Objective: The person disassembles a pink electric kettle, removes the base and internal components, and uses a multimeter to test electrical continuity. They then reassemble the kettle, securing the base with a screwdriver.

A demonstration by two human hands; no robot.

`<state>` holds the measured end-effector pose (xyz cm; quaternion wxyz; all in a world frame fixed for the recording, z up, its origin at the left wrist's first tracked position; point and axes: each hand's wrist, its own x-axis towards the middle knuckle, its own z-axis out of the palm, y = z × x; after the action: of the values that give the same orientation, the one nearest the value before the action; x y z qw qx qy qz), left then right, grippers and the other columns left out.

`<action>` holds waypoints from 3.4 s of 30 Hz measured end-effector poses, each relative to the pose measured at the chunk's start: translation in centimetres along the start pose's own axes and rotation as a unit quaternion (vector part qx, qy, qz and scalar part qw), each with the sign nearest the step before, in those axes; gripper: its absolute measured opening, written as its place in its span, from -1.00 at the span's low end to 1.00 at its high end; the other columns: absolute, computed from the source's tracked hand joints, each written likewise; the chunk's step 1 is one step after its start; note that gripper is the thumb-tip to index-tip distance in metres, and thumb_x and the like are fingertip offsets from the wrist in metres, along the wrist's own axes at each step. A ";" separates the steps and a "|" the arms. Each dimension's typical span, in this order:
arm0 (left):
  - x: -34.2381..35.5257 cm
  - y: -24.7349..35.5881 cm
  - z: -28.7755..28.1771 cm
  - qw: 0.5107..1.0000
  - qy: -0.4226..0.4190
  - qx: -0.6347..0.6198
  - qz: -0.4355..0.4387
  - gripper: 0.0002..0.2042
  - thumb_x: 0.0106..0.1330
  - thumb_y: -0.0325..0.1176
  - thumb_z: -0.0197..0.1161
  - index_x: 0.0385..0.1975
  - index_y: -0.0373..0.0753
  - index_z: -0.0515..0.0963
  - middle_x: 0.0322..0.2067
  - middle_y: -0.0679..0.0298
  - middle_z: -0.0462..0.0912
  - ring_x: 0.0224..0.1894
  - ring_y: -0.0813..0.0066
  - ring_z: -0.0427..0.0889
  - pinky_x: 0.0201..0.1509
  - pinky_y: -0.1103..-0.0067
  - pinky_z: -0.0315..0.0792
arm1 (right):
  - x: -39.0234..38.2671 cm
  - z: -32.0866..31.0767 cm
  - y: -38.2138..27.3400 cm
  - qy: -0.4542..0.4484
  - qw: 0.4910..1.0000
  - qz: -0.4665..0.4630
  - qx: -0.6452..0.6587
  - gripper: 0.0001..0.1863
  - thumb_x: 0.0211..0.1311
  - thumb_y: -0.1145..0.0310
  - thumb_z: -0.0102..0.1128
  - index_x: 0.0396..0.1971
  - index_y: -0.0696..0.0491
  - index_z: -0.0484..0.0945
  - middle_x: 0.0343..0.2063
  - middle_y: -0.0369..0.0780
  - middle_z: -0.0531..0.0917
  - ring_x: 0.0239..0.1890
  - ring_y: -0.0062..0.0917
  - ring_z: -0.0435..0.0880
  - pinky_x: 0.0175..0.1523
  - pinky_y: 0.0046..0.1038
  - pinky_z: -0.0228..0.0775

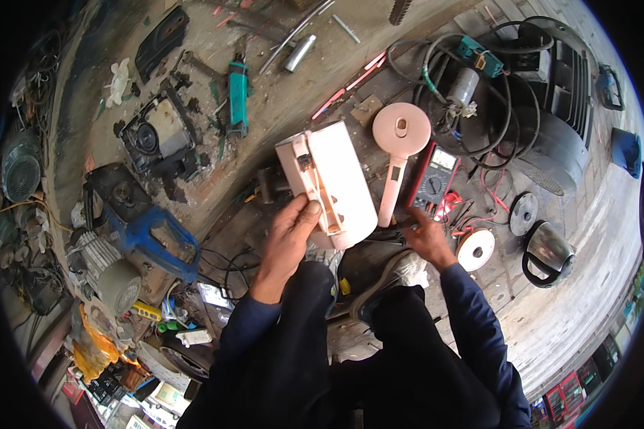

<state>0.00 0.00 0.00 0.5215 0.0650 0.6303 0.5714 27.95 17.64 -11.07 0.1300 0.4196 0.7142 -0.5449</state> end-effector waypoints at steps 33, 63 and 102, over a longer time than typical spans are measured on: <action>0.3 0.3 1.7 0.998 -0.033 -0.035 -0.038 -0.50 0.74 -0.13 0.02 0.44 -0.39 0.42 0.27 0.10 0.64 0.24 0.32 0.69 0.35 0.35 0.58 | -3.9 -1.4 -13.4 -0.012 0.995 -0.047 0.082 -0.57 0.37 0.34 0.47 0.15 0.20 0.64 -0.16 -0.13 0.78 -0.21 -0.57 0.70 -0.11 -0.42 0.56; 4.1 -1.0 1.0 0.993 0.089 -0.076 -0.018 -0.74 0.67 -0.20 0.20 -0.02 -0.32 0.60 -0.24 0.24 0.76 -0.29 0.45 0.80 -0.18 0.49 0.74 | -0.8 2.2 -17.7 0.088 0.986 -0.113 0.083 -0.61 0.37 0.18 0.50 0.02 0.13 0.73 -0.22 -0.03 0.63 -0.42 -0.23 0.73 -0.28 -0.26 0.62; 3.5 1.2 4.7 0.923 -0.115 -0.360 -0.070 -0.27 0.69 0.25 -0.23 0.45 -0.34 0.37 -0.26 0.20 0.66 -0.25 0.39 0.65 -0.07 0.41 0.57 | -10.5 1.8 3.2 0.166 0.975 0.145 -0.043 -0.76 0.35 0.31 0.35 -0.26 0.23 0.73 -0.35 0.04 0.81 -0.27 -0.12 0.84 -0.11 -0.21 0.62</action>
<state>1.29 5.87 -0.18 0.6172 -0.1056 0.3212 0.7105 36.26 11.45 -7.15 0.1055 0.5972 0.6800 -0.4120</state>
